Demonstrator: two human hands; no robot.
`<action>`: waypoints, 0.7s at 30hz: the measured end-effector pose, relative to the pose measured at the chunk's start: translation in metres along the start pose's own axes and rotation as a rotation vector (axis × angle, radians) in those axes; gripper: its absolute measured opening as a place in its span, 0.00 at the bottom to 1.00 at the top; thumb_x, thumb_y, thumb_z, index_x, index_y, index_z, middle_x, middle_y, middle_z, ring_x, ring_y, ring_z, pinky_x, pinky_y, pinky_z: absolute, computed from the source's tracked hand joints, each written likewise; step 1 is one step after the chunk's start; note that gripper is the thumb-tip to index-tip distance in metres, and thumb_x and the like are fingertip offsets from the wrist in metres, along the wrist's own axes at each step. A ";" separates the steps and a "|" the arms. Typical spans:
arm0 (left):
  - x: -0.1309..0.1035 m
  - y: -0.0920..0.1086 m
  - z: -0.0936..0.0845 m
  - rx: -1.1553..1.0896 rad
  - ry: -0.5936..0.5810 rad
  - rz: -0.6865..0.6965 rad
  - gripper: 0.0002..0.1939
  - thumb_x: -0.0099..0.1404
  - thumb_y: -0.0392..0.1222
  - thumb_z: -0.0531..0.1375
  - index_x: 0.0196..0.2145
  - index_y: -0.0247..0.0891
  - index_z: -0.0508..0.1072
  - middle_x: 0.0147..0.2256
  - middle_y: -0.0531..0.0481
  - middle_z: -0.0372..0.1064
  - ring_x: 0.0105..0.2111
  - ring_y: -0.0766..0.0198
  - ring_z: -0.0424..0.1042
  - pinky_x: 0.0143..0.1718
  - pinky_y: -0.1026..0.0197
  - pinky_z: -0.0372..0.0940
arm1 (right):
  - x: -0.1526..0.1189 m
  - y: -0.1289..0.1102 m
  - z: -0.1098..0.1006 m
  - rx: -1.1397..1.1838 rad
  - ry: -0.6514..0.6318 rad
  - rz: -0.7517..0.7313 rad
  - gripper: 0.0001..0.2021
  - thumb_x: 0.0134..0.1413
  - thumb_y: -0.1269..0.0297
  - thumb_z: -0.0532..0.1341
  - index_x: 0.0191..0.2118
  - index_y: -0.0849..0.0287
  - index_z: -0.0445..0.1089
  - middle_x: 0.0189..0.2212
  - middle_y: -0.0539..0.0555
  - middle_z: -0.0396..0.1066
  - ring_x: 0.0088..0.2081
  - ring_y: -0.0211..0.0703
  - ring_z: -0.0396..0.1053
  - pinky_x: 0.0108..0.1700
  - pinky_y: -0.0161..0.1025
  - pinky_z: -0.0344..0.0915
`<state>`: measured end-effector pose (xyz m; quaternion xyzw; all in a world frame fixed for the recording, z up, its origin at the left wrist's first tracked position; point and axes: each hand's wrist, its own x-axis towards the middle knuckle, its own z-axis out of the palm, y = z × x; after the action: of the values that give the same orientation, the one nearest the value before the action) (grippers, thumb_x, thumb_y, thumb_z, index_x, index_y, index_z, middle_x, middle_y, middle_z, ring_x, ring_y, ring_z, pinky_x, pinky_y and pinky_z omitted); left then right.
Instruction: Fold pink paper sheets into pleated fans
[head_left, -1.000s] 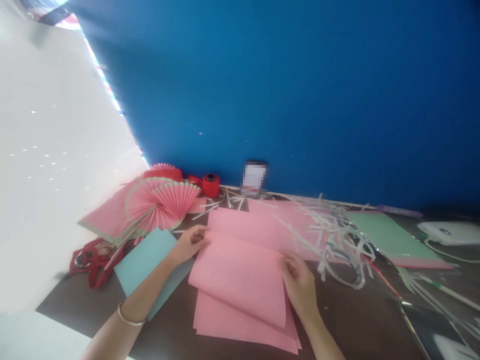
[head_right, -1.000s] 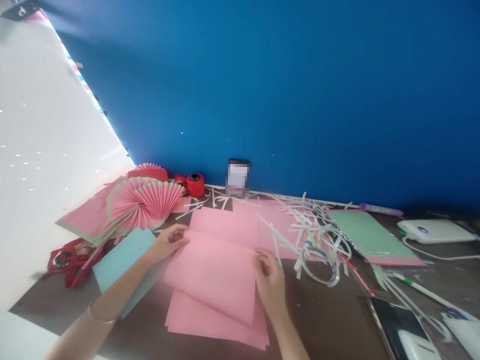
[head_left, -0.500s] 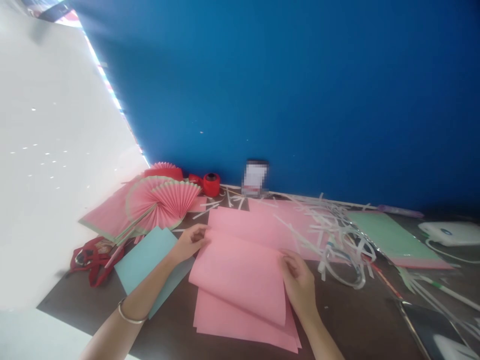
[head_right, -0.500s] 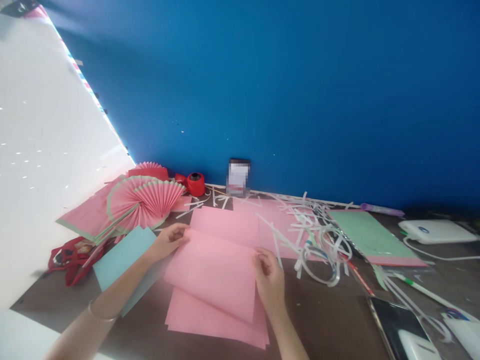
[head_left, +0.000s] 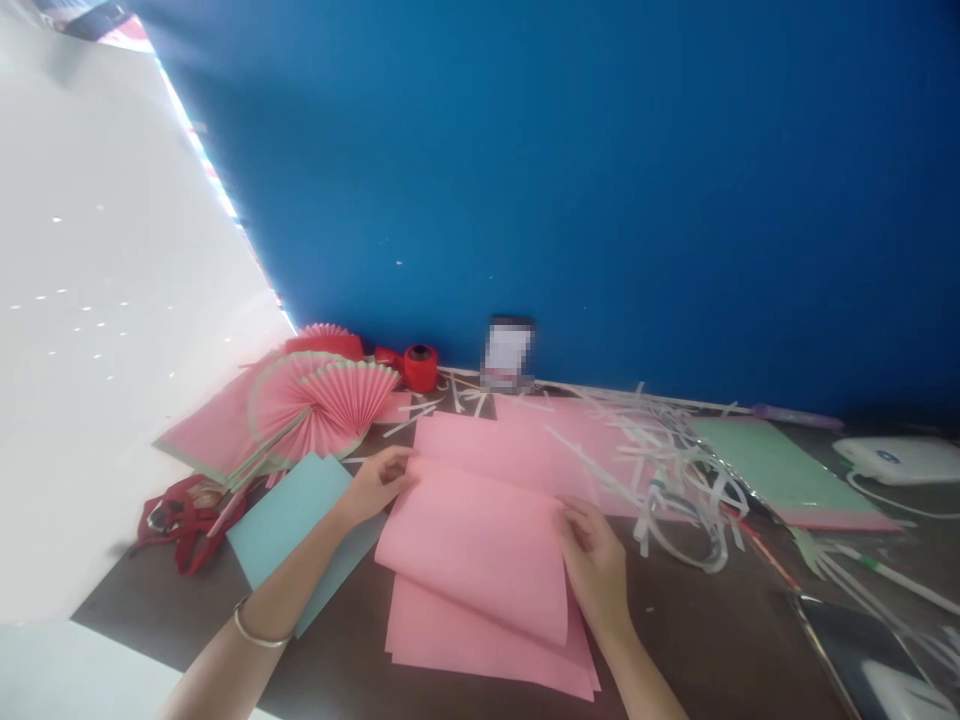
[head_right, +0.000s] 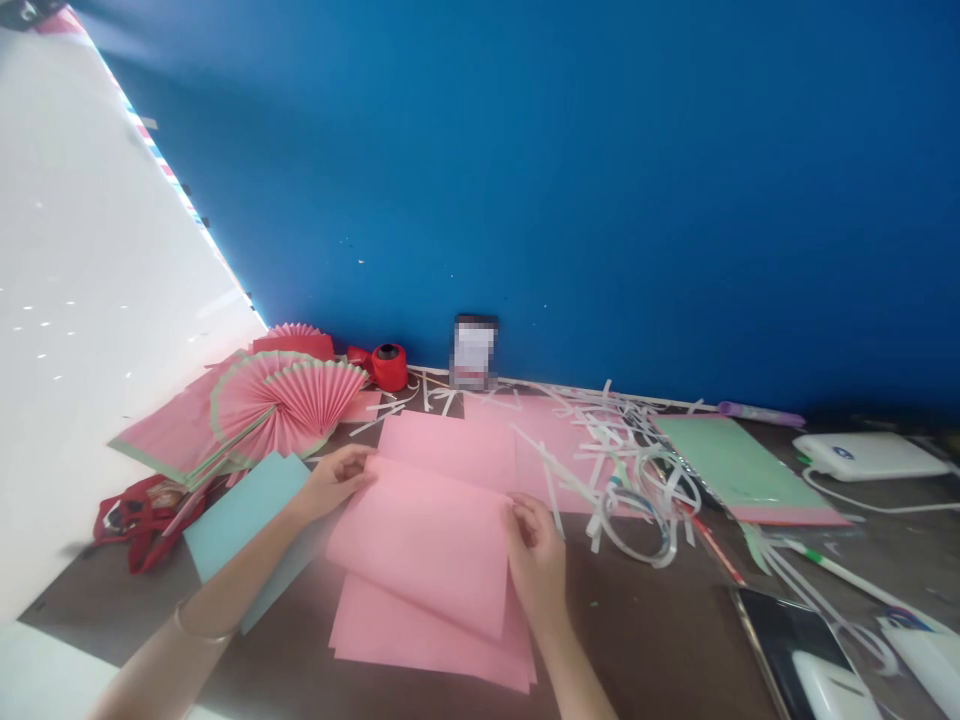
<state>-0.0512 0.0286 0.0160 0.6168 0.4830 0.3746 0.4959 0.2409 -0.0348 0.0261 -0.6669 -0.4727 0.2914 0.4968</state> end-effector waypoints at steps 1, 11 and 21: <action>0.000 0.000 0.000 -0.002 0.002 -0.003 0.20 0.56 0.47 0.60 0.44 0.35 0.66 0.33 0.49 0.69 0.34 0.64 0.69 0.36 0.62 0.65 | 0.000 0.000 0.000 0.001 0.001 -0.008 0.15 0.45 0.54 0.59 0.34 0.60 0.68 0.33 0.56 0.73 0.37 0.47 0.70 0.39 0.39 0.66; 0.001 -0.003 0.000 -0.015 0.010 -0.007 0.21 0.55 0.47 0.61 0.45 0.35 0.66 0.33 0.49 0.69 0.33 0.64 0.69 0.36 0.61 0.65 | -0.001 -0.003 -0.001 -0.019 0.004 -0.048 0.15 0.45 0.52 0.59 0.33 0.59 0.69 0.32 0.56 0.73 0.36 0.47 0.70 0.38 0.39 0.67; -0.001 0.002 0.000 -0.015 -0.002 -0.013 0.20 0.56 0.47 0.61 0.44 0.35 0.66 0.33 0.48 0.70 0.33 0.64 0.69 0.36 0.62 0.65 | -0.001 -0.001 -0.002 -0.025 0.015 -0.037 0.14 0.45 0.53 0.59 0.32 0.59 0.68 0.28 0.55 0.72 0.33 0.46 0.70 0.36 0.39 0.66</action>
<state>-0.0510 0.0278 0.0176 0.6104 0.4838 0.3740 0.5035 0.2419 -0.0362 0.0272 -0.6664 -0.4847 0.2713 0.4973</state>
